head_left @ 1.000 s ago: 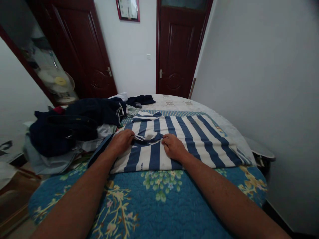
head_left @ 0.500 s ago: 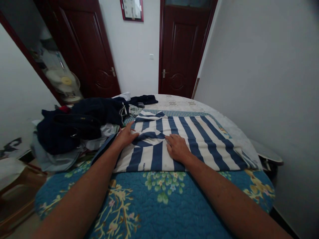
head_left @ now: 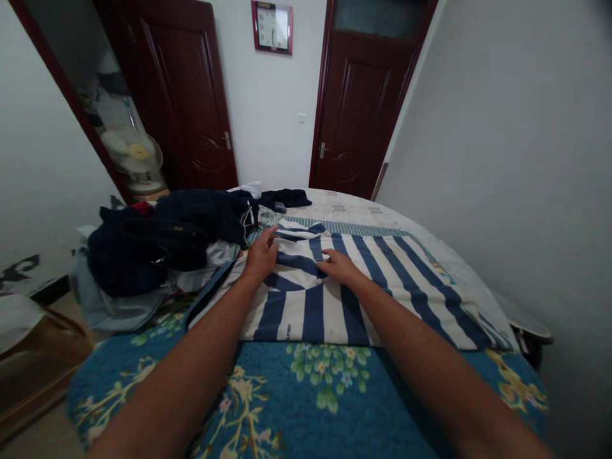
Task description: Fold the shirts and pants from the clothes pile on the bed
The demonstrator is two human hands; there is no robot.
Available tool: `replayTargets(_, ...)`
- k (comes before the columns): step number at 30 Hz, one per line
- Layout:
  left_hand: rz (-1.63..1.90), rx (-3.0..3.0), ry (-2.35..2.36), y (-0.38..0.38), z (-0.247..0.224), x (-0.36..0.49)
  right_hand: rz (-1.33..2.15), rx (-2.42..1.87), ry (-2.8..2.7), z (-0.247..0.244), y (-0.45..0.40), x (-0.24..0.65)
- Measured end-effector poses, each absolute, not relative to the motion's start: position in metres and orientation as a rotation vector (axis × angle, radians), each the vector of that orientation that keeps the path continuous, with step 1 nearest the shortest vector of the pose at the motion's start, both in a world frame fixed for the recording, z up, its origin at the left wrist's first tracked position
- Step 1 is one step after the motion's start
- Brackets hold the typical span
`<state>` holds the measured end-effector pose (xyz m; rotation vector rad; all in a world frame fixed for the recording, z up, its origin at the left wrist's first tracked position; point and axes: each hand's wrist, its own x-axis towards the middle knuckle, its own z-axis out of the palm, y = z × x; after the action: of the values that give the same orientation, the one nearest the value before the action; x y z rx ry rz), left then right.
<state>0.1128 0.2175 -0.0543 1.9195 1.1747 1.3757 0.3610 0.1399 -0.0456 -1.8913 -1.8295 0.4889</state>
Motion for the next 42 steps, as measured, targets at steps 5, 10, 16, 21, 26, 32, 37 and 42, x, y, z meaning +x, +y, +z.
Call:
replayTargets(5, 1.308, 1.977, 1.323, 0.216, -0.079, 0.111, 0.424, -1.817, -1.852, -0.062, 0.153, 0.353)
replayTargets(10, 1.247, 2.042, 1.406, 0.211, -0.081, 0.112, 0.184, -1.883, -1.486, -0.072, 0.141, 0.363)
replayTargets(16, 0.982, 2.146, 1.616, 0.210, -0.076, 0.106, 0.096, -2.090, -1.536, -0.066, 0.131, 0.355)
replayTargets(21, 1.044, 2.154, 1.398, 0.214, -0.068, 0.097, 0.099, -2.043, -1.614, -0.065, 0.131, 0.352)
replayTargets(26, 1.370, 2.253, 1.387, 0.211, -0.058, 0.097, 0.072, -1.925, -1.678, -0.067, 0.134, 0.357)
replayTargets(32, 1.039, 2.468, 1.484, 0.211, -0.072, 0.100, 0.028, -2.030, -1.688, -0.070, 0.133, 0.350)
replayTargets(37, 1.000, 2.701, 1.321, 0.189, -0.062, 0.119, -0.046, -2.107, -1.743, -0.066, 0.128, 0.343)
replayTargets(42, 0.467, 2.803, 1.271, 0.151, -0.067, 0.144, -0.113, -2.143, -1.797, -0.070, 0.128, 0.344)
